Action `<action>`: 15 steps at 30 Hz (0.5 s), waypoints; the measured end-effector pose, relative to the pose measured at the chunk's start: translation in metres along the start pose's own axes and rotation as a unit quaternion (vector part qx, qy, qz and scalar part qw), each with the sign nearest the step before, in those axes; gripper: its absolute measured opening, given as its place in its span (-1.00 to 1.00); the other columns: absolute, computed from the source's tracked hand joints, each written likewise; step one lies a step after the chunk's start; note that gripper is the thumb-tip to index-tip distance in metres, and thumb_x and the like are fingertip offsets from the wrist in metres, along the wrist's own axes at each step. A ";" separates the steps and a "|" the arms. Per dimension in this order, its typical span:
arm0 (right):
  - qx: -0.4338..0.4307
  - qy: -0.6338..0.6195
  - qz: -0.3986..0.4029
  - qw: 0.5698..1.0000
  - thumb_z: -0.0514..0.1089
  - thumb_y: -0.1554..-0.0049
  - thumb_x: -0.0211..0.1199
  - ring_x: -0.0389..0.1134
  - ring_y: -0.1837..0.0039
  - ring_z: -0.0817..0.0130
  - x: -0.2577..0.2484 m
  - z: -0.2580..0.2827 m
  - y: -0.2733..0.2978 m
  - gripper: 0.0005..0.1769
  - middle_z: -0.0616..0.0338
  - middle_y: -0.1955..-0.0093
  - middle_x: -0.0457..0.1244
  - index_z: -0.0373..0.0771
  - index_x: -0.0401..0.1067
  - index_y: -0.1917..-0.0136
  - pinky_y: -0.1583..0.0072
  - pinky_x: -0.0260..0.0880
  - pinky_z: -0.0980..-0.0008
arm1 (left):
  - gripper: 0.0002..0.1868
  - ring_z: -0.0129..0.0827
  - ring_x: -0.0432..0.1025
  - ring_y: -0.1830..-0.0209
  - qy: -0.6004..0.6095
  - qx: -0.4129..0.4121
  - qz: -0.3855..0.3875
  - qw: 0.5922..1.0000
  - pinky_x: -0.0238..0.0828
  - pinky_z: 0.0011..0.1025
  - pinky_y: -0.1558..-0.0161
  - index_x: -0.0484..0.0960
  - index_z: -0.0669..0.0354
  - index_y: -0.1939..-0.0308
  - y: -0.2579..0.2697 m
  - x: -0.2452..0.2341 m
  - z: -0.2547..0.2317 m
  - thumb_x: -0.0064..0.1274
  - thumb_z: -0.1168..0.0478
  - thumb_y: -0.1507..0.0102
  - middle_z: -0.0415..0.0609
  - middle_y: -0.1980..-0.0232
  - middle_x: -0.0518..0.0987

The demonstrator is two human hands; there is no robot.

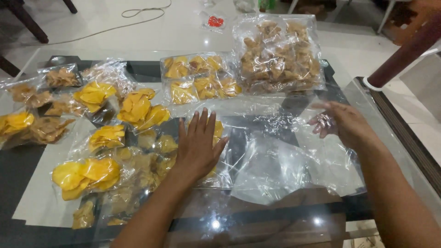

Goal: Manually packing individual slices of dried food into small plastic bags on a glass table.

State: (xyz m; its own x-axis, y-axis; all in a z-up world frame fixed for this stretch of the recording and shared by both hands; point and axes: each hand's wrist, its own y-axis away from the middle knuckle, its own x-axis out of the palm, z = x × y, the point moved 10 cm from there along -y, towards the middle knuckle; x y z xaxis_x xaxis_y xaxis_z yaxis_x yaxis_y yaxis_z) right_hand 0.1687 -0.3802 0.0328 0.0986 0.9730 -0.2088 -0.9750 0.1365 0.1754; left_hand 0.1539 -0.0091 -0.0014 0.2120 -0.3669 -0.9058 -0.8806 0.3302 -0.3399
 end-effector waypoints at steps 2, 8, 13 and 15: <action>-0.053 -0.053 0.016 0.997 0.18 -0.45 -0.23 0.37 0.16 0.13 -0.011 0.004 -0.002 -0.38 -0.21 0.03 0.35 -0.37 0.25 -0.43 0.17 0.42 0.28 | -0.19 0.08 -0.17 -0.64 0.003 -0.004 0.017 1.000 -0.48 0.28 -0.48 0.14 0.27 -0.52 0.000 -0.001 -0.001 -0.35 -0.27 -0.40 0.23 -0.61 0.08; -0.118 0.020 -0.090 0.989 -0.29 -0.20 0.24 0.38 0.16 0.21 -0.006 0.031 0.024 -0.32 -0.11 0.09 0.33 -0.42 0.14 -0.54 0.15 0.44 0.36 | -0.17 0.06 -0.23 -0.66 0.020 -0.006 0.047 0.999 -0.54 0.30 -0.48 0.19 0.28 -0.50 0.003 0.003 -0.001 -0.40 -0.30 -0.39 0.20 -0.60 0.09; -0.108 0.359 -0.210 0.903 -0.27 -0.22 0.33 0.43 0.04 0.13 0.000 0.044 0.047 -0.41 -0.12 0.00 0.37 -0.38 0.28 -0.47 0.03 0.47 0.19 | -0.27 0.03 -0.14 -0.64 0.040 -0.055 0.026 0.997 -0.42 0.19 -0.51 0.26 0.18 -0.47 -0.008 -0.017 0.025 -0.40 -0.26 -0.41 0.18 -0.60 0.10; -0.305 0.443 -0.237 0.809 -0.25 -0.20 0.37 0.36 -0.03 0.11 0.010 0.061 0.060 -0.56 -0.14 -0.05 0.34 -0.47 0.46 -0.32 0.00 0.43 0.22 | -0.48 0.11 0.25 -0.43 -0.055 -0.033 -0.215 0.975 0.05 0.14 -0.41 0.53 0.25 -0.26 -0.002 -0.069 0.040 0.10 0.03 -0.30 0.31 -0.43 0.38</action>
State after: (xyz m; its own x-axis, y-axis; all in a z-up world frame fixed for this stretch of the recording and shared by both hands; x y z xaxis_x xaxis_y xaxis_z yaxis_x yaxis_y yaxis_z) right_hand 0.1230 -0.3512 0.0996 0.5724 0.2859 -0.7685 -0.8130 0.0760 -0.5772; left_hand 0.1576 0.0502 0.0520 0.6082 -0.3616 -0.7067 -0.7254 0.1084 -0.6797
